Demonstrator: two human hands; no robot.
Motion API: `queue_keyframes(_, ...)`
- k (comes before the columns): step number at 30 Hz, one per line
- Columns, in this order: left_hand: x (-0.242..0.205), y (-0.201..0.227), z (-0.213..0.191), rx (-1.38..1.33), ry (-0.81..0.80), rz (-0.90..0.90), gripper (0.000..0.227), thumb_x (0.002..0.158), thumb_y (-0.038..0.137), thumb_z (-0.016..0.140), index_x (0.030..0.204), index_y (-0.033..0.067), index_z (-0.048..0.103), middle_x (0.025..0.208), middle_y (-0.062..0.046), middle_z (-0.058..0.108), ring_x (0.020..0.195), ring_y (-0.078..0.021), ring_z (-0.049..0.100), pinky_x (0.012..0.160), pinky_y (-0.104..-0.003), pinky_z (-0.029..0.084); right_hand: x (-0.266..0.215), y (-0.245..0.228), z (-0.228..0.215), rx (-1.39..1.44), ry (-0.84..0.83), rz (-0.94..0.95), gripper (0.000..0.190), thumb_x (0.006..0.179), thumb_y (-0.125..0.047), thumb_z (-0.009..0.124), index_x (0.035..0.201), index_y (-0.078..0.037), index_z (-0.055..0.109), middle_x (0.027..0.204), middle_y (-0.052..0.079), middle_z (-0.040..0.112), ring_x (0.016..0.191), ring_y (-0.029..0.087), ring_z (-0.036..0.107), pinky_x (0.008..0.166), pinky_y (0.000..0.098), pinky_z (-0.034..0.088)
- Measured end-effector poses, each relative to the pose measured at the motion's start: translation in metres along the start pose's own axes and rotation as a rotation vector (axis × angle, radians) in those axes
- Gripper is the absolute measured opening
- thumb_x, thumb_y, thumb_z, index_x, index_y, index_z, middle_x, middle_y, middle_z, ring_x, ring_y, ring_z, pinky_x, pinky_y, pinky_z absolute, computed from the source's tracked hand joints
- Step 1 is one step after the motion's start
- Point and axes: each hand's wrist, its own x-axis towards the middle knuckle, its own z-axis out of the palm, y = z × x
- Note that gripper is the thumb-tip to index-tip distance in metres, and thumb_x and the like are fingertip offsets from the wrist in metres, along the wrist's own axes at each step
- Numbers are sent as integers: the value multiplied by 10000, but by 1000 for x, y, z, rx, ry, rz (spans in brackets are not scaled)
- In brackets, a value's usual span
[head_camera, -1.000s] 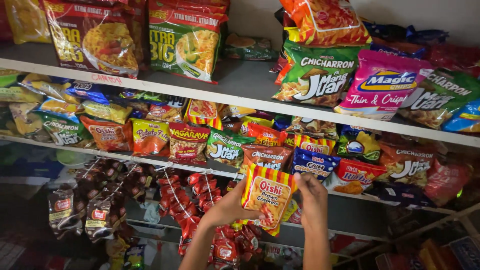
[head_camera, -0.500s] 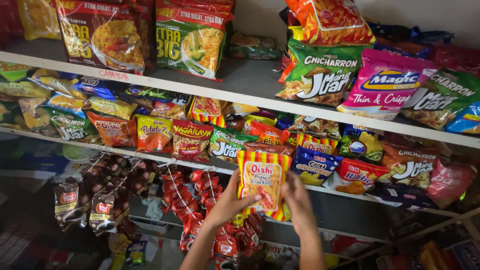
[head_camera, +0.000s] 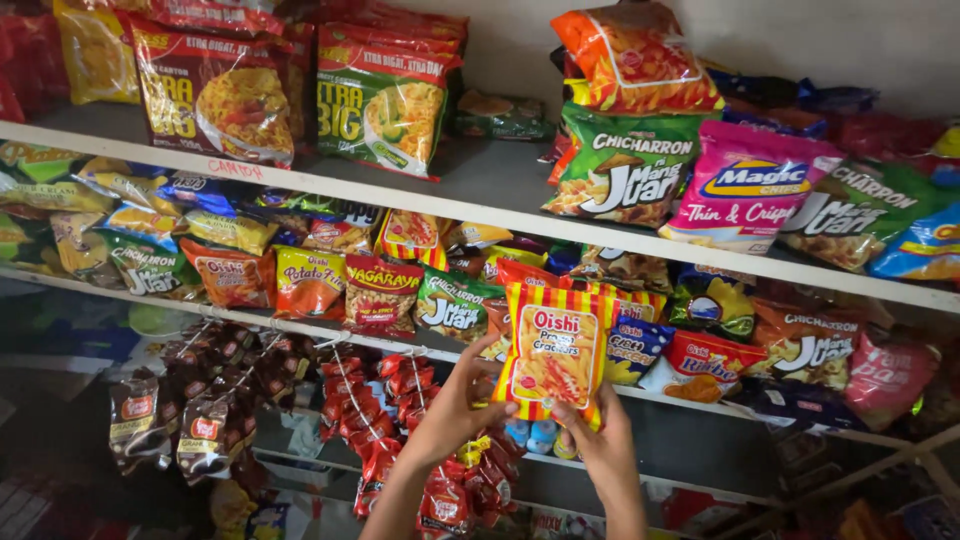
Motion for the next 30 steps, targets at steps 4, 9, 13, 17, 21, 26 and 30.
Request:
queue_keyframes(4, 4, 43, 24, 86, -13, -76, 919, 834, -73, 750, 1569, 215, 279, 1236, -75, 566, 902, -147, 651, 679, -290, 577, -6, -36, -4, 12, 61, -88, 526, 861, -101, 755, 1340, -58, 540, 882, 38, 667, 506, 74, 500, 419, 247, 406)
queue_keyframes(9, 28, 66, 56, 8, -182, 126, 838, 874, -92, 713, 1564, 173, 319, 1341, -70, 497, 960, -112, 661, 809, -288, 644, -8, -94, -29, -12, 247, -357, 736, 862, -130, 742, 1521, -90, 415, 886, 58, 675, 543, 83, 552, 428, 245, 424)
queue_keyframes(13, 64, 89, 86, 168, -250, 276, 741, 874, -95, 742, 1503, 150, 438, 1384, -86, 529, 919, -115, 651, 772, -266, 584, 1, -127, -74, -43, 287, -369, 679, 912, -194, 700, 1522, -86, 421, 976, 86, 712, 585, 144, 641, 486, 260, 496)
queue_keyframes(17, 99, 119, 126, 402, -258, 610, 605, 911, -97, 690, 1445, 160, 572, 1358, -109, 522, 1047, -173, 642, 887, -290, 606, 17, -168, -113, -570, 379, -767, 552, 1073, -110, 693, 1554, -13, 441, 1410, 153, 588, 1267, 207, 597, 1055, 339, 511)
queue_keyframes(21, 142, 130, 168, 594, -223, 939, 563, 968, -55, 657, 1467, 189, 568, 1354, -107, 512, 1258, -305, 615, 1033, -374, 563, 39, -209, -156, -338, 400, -665, 563, 1001, -55, 721, 1479, -34, 424, 1406, 144, 589, 1283, 210, 609, 1037, 334, 527)
queue_keyframes(26, 200, 121, 221, 976, -128, 1037, 544, 961, 48, 607, 1461, 261, 578, 1468, -34, 509, 1385, -282, 539, 1171, -400, 475, 98, -205, -248, -357, 433, -723, 525, 1057, 3, 718, 1443, -63, 369, 1411, 192, 635, 1353, 240, 627, 1105, 333, 520)
queue_keyframes(30, 230, 133, 250, 1464, 10, 1203, 605, 966, 210, 570, 1527, 411, 463, 1666, -27, 300, 1574, -299, 254, 1298, -618, 189, 140, -194, -275, -541, 369, -655, 564, 978, 5, 749, 1397, -62, 378, 1325, 146, 645, 1242, 236, 658, 978, 342, 554)
